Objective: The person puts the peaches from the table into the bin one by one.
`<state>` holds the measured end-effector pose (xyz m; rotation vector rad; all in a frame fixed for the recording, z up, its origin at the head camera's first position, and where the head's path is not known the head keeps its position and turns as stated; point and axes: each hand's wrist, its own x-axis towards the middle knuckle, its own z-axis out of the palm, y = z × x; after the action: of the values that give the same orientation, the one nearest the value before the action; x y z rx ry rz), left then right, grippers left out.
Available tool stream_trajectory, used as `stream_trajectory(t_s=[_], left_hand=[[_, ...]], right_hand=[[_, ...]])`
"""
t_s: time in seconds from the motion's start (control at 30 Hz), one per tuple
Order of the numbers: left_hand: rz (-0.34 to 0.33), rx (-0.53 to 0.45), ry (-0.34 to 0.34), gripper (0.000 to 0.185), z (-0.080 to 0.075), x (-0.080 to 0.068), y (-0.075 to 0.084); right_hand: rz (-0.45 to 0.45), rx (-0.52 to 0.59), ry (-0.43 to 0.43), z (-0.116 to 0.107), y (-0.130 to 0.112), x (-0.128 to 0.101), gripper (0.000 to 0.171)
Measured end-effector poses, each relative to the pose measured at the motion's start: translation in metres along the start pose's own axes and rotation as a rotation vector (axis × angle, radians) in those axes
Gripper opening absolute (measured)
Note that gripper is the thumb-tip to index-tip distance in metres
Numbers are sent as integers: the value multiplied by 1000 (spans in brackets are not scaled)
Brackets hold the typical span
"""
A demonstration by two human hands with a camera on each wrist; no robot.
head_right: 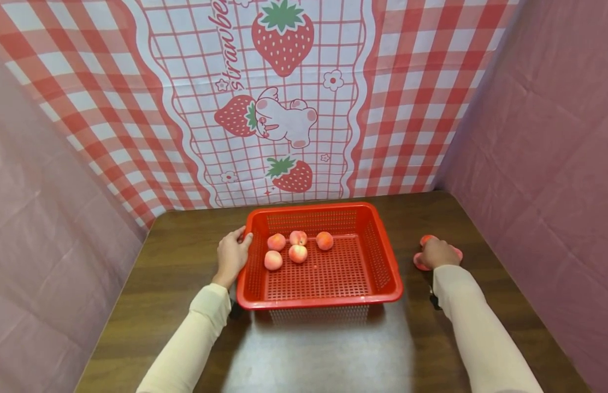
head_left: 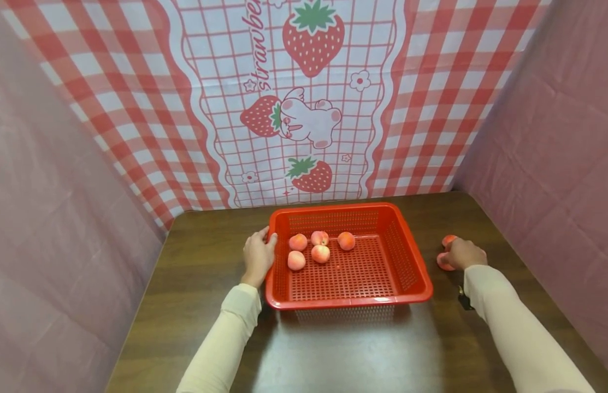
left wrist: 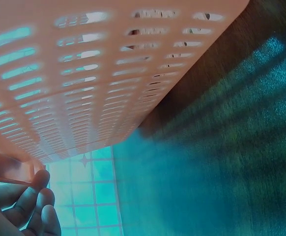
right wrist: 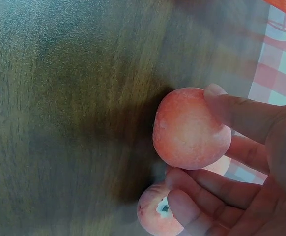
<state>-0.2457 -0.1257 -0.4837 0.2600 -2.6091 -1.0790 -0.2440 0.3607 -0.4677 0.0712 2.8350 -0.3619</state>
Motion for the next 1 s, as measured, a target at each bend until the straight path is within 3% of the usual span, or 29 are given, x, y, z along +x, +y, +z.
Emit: stream_trajectory(t_s=[0.33, 0.57, 0.8, 1.0], left_hand=[[-14, -4, -6, 38, 1, 1, 0], [3, -6, 7, 37, 1, 1, -1], [8, -6, 11, 37, 1, 2, -1], [15, -8, 18, 37, 1, 0, 0]], right_hand=[[-16, 38, -50, -3, 5, 3, 46], [-42, 81, -12, -9, 4, 6, 58], [-93, 54, 77, -12, 1, 5, 52], [-101, 49, 81, -20, 0, 5, 59]])
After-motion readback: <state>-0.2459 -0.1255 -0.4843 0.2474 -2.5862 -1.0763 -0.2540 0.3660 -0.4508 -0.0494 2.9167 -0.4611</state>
